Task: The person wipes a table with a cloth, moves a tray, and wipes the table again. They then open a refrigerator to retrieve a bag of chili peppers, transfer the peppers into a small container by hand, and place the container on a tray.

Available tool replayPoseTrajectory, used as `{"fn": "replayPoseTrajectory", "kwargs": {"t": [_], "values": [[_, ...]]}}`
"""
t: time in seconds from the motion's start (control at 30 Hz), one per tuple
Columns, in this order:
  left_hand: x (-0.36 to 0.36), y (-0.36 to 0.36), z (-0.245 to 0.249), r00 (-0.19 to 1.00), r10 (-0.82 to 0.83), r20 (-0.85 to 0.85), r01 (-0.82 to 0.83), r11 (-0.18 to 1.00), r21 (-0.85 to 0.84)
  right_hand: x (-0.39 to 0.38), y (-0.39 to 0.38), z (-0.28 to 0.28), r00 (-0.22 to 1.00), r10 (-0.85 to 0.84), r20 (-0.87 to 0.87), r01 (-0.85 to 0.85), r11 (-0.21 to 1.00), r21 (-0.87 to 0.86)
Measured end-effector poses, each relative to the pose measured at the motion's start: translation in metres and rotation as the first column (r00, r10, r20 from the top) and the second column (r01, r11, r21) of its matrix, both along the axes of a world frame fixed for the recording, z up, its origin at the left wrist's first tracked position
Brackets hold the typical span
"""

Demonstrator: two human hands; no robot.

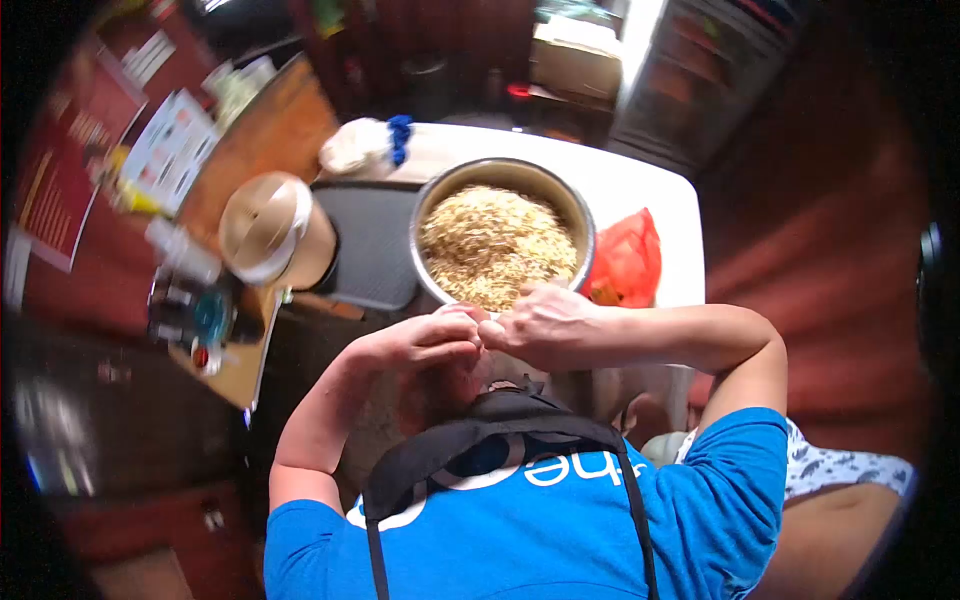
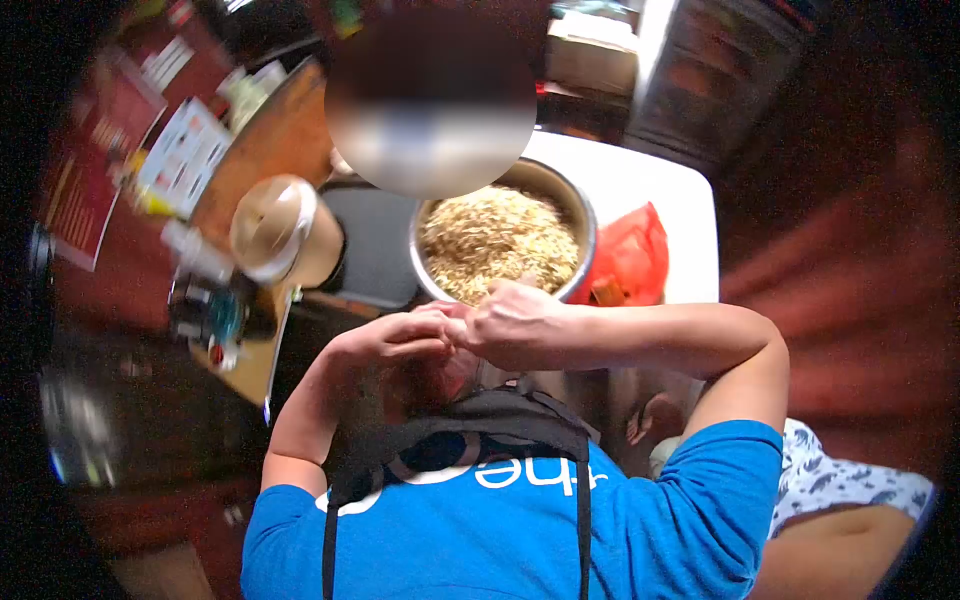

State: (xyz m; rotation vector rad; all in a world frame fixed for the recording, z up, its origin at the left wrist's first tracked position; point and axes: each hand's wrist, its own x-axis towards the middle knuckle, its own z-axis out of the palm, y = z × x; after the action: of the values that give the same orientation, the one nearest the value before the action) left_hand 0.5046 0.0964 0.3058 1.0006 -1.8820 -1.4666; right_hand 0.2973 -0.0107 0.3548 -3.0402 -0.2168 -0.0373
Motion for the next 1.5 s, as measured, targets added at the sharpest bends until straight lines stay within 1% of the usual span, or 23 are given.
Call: {"fn": "replayPoseTrajectory", "kwargs": {"t": [0.13, 0.27, 0.37, 0.4, 0.43, 0.47, 0.5, 0.57, 0.63, 0.73, 0.83, 0.9, 0.97, 1.0, 1.03, 1.1, 1.2, 1.23, 1.27, 1.3, 1.37, 1.43, 1.5], "values": [[-0.006, -0.026, 0.052, 0.993, -0.069, -0.095, 0.041, 0.961, -0.273, -0.048, 0.013, 0.034, 0.908, -0.153, 0.389, 0.264, 0.932, -0.249], [-0.064, -0.050, 0.113, 0.946, -0.265, -0.185, 0.113, 0.807, -0.579, -0.111, 0.019, 0.057, 0.673, -0.080, 0.736, 0.583, 0.670, -0.460], [-0.152, -0.048, 0.146, 0.777, -0.191, -0.600, 0.064, 0.972, -0.226, -0.158, -0.011, 0.072, 0.340, 0.046, 0.939, 0.824, 0.466, -0.321], [-0.183, -0.046, 0.154, 0.831, -0.035, -0.555, -0.009, 0.997, -0.078, -0.170, -0.022, 0.069, 0.149, 0.029, 0.988, 0.858, 0.493, -0.144], [-0.215, -0.056, 0.155, 0.865, -0.079, -0.495, -0.078, 0.954, -0.289, -0.177, -0.018, 0.059, -0.089, -0.034, 0.995, 0.830, 0.550, 0.093], [-0.251, -0.077, 0.153, 0.913, -0.110, -0.392, -0.185, 0.745, -0.641, -0.175, -0.006, 0.043, -0.344, -0.135, 0.929, 0.688, 0.637, 0.348], [-0.285, -0.092, 0.143, 0.921, -0.051, -0.387, -0.272, 0.628, -0.729, -0.170, 0.009, 0.027, -0.533, -0.269, 0.802, 0.456, 0.707, 0.540], [-0.337, -0.112, 0.118, 0.948, 0.092, -0.306, -0.288, 0.658, -0.696, -0.167, 0.021, -0.004, -0.678, -0.521, 0.519, -0.007, 0.711, 0.703], [-0.365, -0.135, 0.084, 0.986, 0.115, -0.118, -0.165, 0.684, -0.710, -0.175, 0.018, -0.035, -0.644, -0.719, 0.262, -0.376, 0.595, 0.710], [-0.408, -0.154, 0.031, 0.992, 0.087, -0.087, -0.121, 0.810, -0.573, -0.219, 0.004, -0.078, -0.519, -0.854, 0.031, -0.581, 0.379, 0.721], [-0.448, -0.162, -0.012, 0.997, 0.081, -0.003, -0.078, 0.946, -0.314, -0.300, 0.016, -0.109, -0.265, -0.939, -0.217, -0.580, -0.025, 0.815], [-0.468, -0.188, -0.075, 0.995, 0.082, 0.052, -0.056, 0.924, -0.378, -0.365, 0.014, -0.136, -0.124, -0.959, -0.253, -0.298, -0.207, 0.932], [-0.486, -0.181, -0.114, 0.959, 0.250, -0.130, -0.273, 0.940, -0.205, -0.409, -0.002, -0.164, -0.200, -0.980, -0.010, 0.131, -0.037, 0.991], [-0.497, -0.172, -0.113, 0.904, 0.270, -0.332, -0.247, 0.963, 0.111, -0.429, -0.008, -0.168, -0.206, -0.973, 0.102, 0.298, 0.037, 0.954], [-0.506, -0.160, -0.100, 0.799, 0.343, -0.495, -0.134, 0.903, 0.409, -0.445, -0.010, -0.165, -0.181, -0.969, 0.166, 0.367, 0.090, 0.926], [-0.516, -0.153, -0.086, 0.690, 0.284, -0.665, 0.129, 0.856, 0.500, -0.475, -0.019, -0.149, -0.116, -0.993, 0.036, 0.332, -0.005, 0.943], [-0.535, -0.145, -0.091, 0.716, 0.217, -0.664, 0.191, 0.853, 0.486, -0.510, -0.014, -0.119, -0.109, -0.987, -0.121, 0.329, -0.150, 0.932], [-0.536, -0.152, -0.108, 0.835, -0.014, -0.550, 0.064, 0.995, 0.072, -0.521, -0.008, -0.112, -0.110, -0.994, -0.030, 0.454, -0.077, 0.888], [-0.540, -0.161, -0.124, 0.933, -0.160, -0.322, 0.028, 0.925, -0.378, -0.530, -0.004, -0.107, -0.101, -0.993, 0.063, 0.569, -0.006, 0.822], [-0.549, -0.162, -0.107, 0.934, -0.161, -0.319, 0.030, 0.926, -0.377, -0.539, -0.002, -0.105, -0.102, -0.993, 0.061, 0.567, -0.008, 0.824], [-0.568, -0.158, -0.059, 0.936, -0.224, 0.271, 0.325, 0.845, -0.424, -0.553, -0.001, -0.106, 0.017, -0.974, 0.226, 0.782, 0.153, 0.604], [-0.580, -0.170, -0.078, 0.941, -0.210, 0.264, 0.297, 0.887, -0.353, -0.569, -0.012, -0.110, 0.070, -0.984, 0.161, 0.805, 0.151, 0.573], [-0.582, -0.188, -0.099, 0.932, -0.315, 0.177, 0.355, 0.892, -0.281, -0.584, -0.031, -0.111, 0.302, -0.942, 0.147, 0.737, 0.329, 0.590]]}}
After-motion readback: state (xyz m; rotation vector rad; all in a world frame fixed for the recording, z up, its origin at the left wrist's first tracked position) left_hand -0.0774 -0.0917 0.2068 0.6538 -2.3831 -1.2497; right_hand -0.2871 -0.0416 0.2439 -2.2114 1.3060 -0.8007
